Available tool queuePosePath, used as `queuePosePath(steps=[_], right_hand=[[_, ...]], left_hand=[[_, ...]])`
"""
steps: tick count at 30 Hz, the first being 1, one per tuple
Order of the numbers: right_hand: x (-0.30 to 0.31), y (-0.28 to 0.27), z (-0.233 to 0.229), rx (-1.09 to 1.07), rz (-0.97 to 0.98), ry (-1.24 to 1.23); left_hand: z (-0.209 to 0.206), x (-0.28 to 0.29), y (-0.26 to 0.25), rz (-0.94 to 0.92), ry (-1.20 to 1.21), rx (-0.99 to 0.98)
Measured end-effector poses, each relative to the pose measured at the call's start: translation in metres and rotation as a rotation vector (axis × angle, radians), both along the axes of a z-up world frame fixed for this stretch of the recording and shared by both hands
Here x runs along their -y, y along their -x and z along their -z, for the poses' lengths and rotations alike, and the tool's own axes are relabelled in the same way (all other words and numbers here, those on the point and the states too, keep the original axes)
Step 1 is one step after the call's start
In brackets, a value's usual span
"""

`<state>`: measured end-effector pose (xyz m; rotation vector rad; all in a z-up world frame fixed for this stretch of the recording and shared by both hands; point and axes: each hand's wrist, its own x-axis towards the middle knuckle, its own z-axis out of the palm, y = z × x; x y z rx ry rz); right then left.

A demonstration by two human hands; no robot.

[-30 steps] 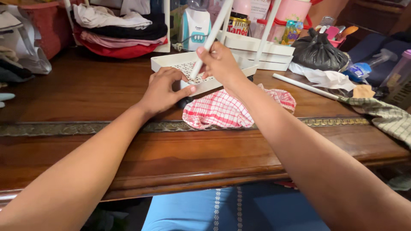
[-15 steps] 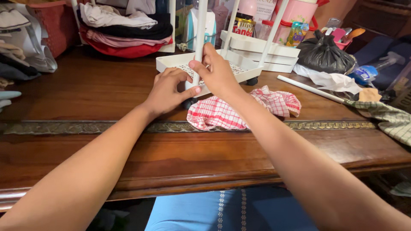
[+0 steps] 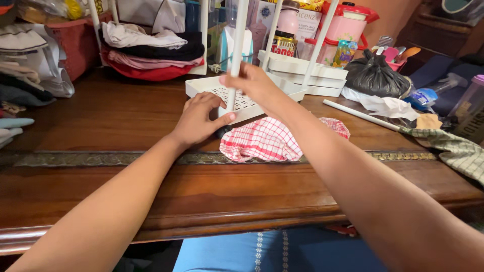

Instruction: The person wipes a white plastic shelf tray with a red-and-white checkered cloth, then inserts white plastic poles into the tray's corner holes to form a two-tier rolling cart. The person repeatedly wipes the tray and poles, then attaches the second tray to complete the assembly.

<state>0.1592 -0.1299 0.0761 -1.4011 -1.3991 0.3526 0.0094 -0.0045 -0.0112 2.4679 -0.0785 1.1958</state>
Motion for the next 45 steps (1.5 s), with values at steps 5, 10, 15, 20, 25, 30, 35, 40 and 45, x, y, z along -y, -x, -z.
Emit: queuePosePath(steps=[5,10,15,20,25,30,35,40,45], right_hand=[[-0.021,0.015,-0.018,-0.435,-0.240,-0.020],[-0.034,0.036,-0.014,-0.538,-0.158,-0.083],[-0.047,0.035,-0.002,-0.559,0.108,-0.266],[-0.070,0.041,0.013,-0.179,0.580,-0.609],[-0.073,0.052,0.017,-0.189,0.781,-0.613],[-0.067,0.044,0.019,-0.272,0.511,-0.616],[-0.044,0.029,0.012,-0.276,0.377,-0.445],[0.035,0.025,0.049,0.561,0.779,-0.494],[0.139,-0.022,0.101,0.828,0.868,0.074]], left_hand=[[0.000,-0.002,-0.001,-0.039,0.029,-0.052],[0.002,-0.004,-0.003,-0.004,0.021,-0.005],[-0.001,-0.007,-0.002,-0.028,0.024,-0.074],[-0.002,-0.006,-0.004,-0.040,0.036,-0.117],[-0.005,-0.007,-0.004,-0.034,0.020,-0.110],[-0.006,-0.001,-0.001,-0.061,0.020,-0.116],[-0.012,0.018,0.002,-0.170,-0.064,-0.130],[-0.018,0.043,0.000,-0.280,-0.200,-0.127],[-0.029,0.077,-0.017,-0.286,-0.292,-0.112]])
